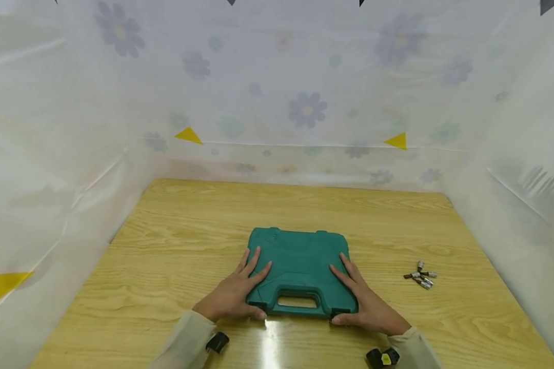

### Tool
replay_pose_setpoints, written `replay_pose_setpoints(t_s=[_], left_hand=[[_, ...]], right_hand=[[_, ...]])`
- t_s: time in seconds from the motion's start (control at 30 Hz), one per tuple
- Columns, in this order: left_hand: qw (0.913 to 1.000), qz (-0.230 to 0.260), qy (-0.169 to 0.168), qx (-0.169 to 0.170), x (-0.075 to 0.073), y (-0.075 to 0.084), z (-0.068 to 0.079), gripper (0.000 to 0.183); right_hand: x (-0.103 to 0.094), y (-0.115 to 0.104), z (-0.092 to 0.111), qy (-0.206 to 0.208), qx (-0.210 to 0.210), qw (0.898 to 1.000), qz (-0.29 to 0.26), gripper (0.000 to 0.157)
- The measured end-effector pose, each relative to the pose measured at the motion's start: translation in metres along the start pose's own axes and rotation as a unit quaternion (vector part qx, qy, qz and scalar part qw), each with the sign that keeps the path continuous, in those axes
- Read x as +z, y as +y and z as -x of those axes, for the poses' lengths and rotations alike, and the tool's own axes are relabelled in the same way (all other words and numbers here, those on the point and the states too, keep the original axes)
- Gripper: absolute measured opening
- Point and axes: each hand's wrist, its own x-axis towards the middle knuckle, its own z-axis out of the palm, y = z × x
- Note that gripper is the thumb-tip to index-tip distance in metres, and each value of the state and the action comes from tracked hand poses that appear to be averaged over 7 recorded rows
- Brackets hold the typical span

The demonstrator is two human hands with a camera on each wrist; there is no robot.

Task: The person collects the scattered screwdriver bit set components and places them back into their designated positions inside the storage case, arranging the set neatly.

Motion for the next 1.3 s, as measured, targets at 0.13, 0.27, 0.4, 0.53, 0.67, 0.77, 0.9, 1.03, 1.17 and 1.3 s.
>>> replay_pose_setpoints(t_s=[0.13,0.27,0.4,0.53,0.67,0.77,0.9,1.03,1.17,1.3], left_hand=[[1.0,0.007,0.001,0.003,0.0004,0.0004,-0.0011,0.106],[0.9999,0.011,0.002,0.008,0.0012,-0.001,-0.0016,0.107],[0.9999,0.014,0.001,0.007,0.0026,-0.0028,-0.0015,0.107],[0.9998,0.02,0.001,0.003,0.0022,-0.002,-0.001,0.107],[0.9998,0.018,0.002,0.001,0.0016,-0.0016,-0.0005,0.107],[0.9999,0.014,0.003,0.003,0.0018,-0.0015,-0.0006,0.108],[1.0,0.007,0.002,0.005,0.0022,-0.0015,-0.0003,0.107],[1.0,0.002,0.002,0.004,0.0024,-0.0013,0.0012,0.106],[1.0,-0.002,0.003,-0.002,0.0032,-0.0007,0.0029,0.103],[0.9999,-0.007,0.008,-0.007,0.0047,-0.0003,0.0046,0.097]], right_hand=[[-0.0007,0.0006,0.0001,0.002,0.0,1.0,-0.001,0.1],[-0.0007,0.0022,0.0004,0.003,-0.003,1.0,-0.002,0.1],[-0.0004,0.0035,0.001,0.004,-0.006,1.0,-0.002,0.1],[-0.0007,0.0038,0.001,0.004,-0.007,1.0,0.0,0.1],[-0.0017,0.0031,0.0009,0.005,-0.009,1.0,0.001,0.1],[-0.0022,0.0024,0.0014,0.004,-0.008,1.0,-0.001,0.1],[-0.0021,0.0022,0.0019,0.002,-0.006,1.0,0.0,0.1],[-0.0018,0.0032,0.0022,-0.002,-0.006,1.0,0.002,0.101],[-0.0018,0.0041,0.0027,-0.005,-0.001,1.0,0.001,0.101],[-0.0019,0.0048,0.0027,-0.003,0.005,1.0,-0.005,0.1]])
